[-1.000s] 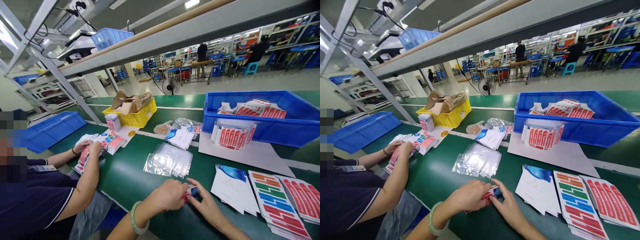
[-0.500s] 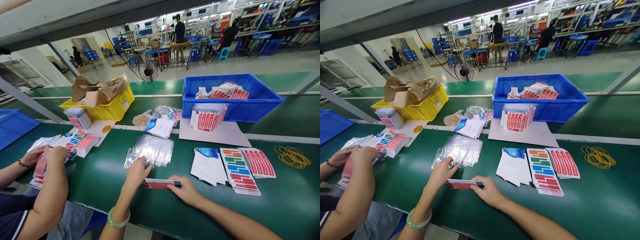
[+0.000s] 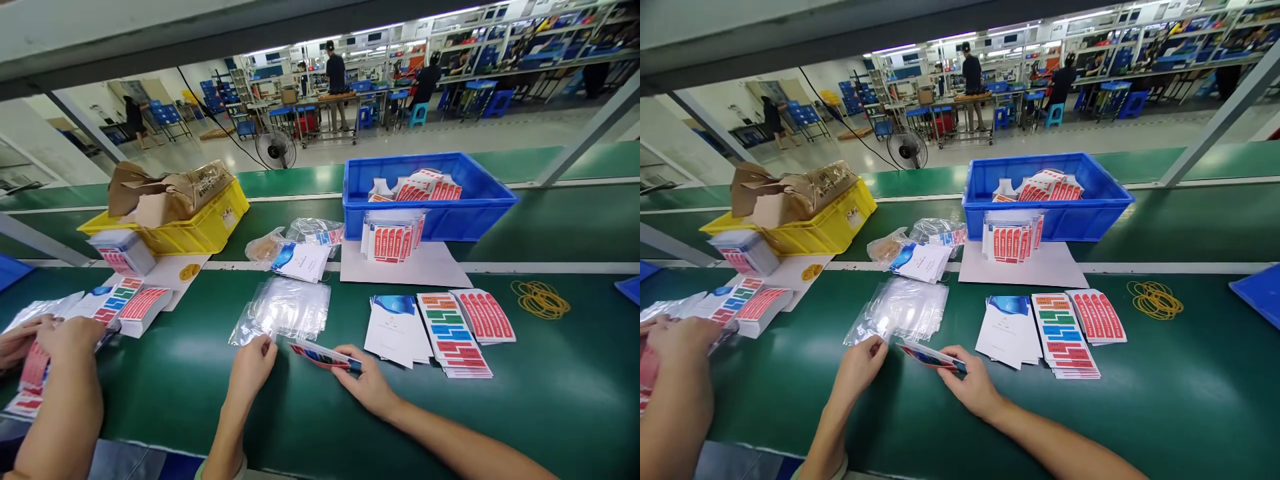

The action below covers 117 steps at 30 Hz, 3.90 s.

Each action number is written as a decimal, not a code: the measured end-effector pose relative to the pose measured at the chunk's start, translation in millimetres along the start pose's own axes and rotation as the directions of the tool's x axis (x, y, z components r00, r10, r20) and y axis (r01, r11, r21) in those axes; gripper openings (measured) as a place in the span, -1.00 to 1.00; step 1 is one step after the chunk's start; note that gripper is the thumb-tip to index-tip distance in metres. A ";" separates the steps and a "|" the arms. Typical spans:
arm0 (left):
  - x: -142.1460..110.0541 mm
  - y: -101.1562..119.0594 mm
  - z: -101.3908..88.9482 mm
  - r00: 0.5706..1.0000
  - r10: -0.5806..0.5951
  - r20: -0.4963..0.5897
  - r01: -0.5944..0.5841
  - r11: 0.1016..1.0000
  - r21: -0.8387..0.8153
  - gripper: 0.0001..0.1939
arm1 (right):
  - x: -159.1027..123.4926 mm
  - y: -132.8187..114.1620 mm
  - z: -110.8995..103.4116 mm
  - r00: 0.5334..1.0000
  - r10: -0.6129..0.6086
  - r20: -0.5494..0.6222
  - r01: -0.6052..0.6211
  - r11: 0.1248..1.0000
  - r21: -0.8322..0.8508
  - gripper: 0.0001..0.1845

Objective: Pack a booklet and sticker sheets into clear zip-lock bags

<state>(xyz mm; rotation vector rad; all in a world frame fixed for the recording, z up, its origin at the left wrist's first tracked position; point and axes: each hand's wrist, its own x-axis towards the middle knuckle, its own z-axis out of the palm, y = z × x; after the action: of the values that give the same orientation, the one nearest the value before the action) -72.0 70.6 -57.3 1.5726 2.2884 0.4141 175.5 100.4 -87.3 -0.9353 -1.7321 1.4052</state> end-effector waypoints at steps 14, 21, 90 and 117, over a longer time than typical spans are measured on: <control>-22.4 31.6 26.2 0.986 0.131 0.106 -0.083 0.923 -0.375 -0.73 | 2.0 -0.1 8.4 0.999 0.047 -0.021 -0.045 0.995 0.089 -0.81; -33.0 21.2 9.1 0.991 0.092 0.101 -0.050 0.932 -0.360 -0.72 | 1.5 7.5 -6.6 0.991 0.079 -0.106 -0.073 0.996 0.060 -0.81; -73.5 43.1 9.0 0.889 0.308 -0.340 -0.200 0.927 0.318 -0.83 | -38.6 -3.1 -44.5 0.995 0.059 -0.076 -0.049 0.991 0.125 -0.69; -88.8 78.8 87.9 0.891 0.454 -0.031 -0.453 0.891 0.033 -0.83 | -67.3 -8.7 -33.3 0.824 0.537 0.180 -0.494 0.527 0.691 -0.61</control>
<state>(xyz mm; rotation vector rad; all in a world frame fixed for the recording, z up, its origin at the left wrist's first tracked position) 61.5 19.2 -94.3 2.1325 1.9373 0.5317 236.4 56.4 -78.8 -1.0372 -0.6846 2.1904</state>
